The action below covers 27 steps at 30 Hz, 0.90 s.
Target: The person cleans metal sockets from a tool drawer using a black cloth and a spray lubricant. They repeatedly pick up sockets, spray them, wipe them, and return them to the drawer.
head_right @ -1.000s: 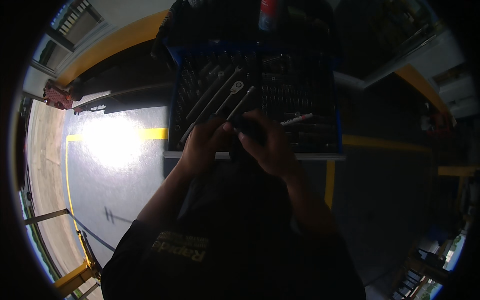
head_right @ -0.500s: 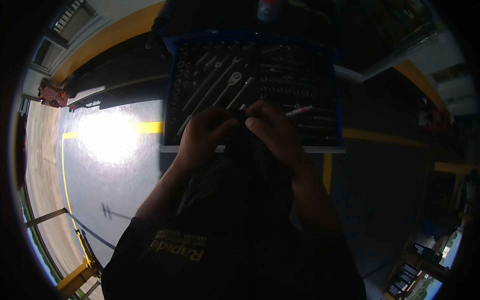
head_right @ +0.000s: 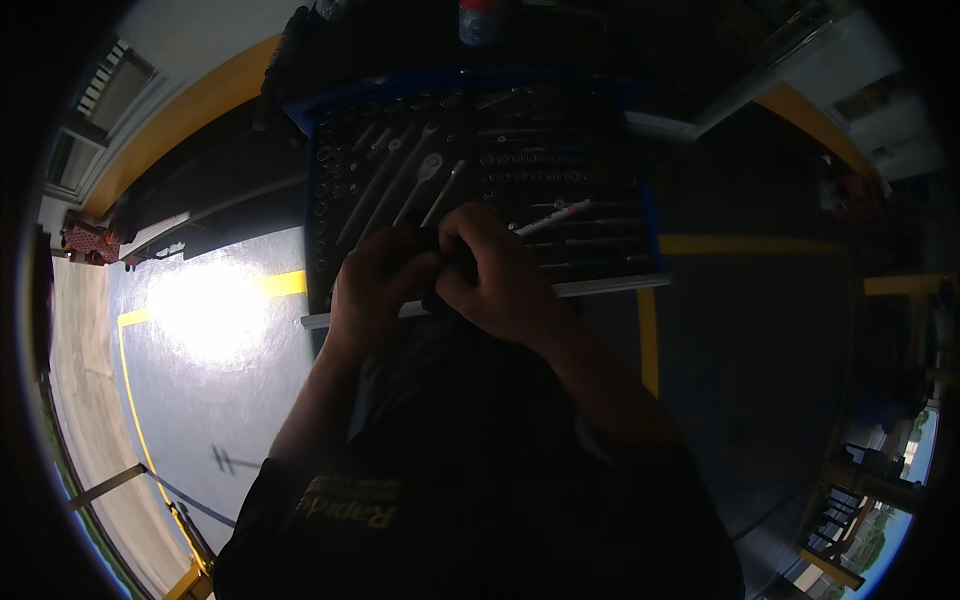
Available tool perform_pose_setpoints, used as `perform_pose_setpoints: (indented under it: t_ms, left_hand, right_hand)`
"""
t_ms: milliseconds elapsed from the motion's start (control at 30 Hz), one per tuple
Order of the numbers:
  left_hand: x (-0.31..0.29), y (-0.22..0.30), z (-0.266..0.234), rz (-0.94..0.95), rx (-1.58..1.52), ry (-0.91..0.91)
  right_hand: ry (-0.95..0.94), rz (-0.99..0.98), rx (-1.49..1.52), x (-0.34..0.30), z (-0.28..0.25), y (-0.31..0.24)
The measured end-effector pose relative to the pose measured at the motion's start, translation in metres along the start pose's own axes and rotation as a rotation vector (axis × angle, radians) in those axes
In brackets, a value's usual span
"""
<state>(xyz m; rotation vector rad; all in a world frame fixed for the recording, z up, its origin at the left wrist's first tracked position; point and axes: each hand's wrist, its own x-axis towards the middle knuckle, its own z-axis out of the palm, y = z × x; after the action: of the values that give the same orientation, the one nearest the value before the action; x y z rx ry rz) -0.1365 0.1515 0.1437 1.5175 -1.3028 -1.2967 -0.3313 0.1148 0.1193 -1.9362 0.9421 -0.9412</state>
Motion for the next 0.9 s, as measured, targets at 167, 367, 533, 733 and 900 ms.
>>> perform_pose_setpoints:
  t_ms: [167, 367, 533, 733, 900]
  left_hand:
    - [0.002, -0.002, -0.004, 0.184, 0.138, -0.041]
    - [0.013, -0.003, -0.013, 0.515, 0.361, -0.134]
    - [0.023, -0.002, -0.016, 0.826, 0.532, -0.16]
    - [0.027, -0.007, -0.018, 0.641, 0.413, -0.214]
    - [0.021, 0.004, -0.016, 0.189, 0.179, -0.209]
  right_hand:
    - [-0.041, 0.118, 0.16, 0.001, -0.005, 0.004]
    - [-0.128, 0.349, 0.426, 0.004, -0.014, 0.01]
    - [-0.185, 0.401, 0.587, 0.002, -0.023, 0.012]
    - [-0.169, 0.473, 0.509, 0.0, -0.024, 0.01]
    - [-0.1, 0.381, 0.318, 0.001, -0.014, 0.006]
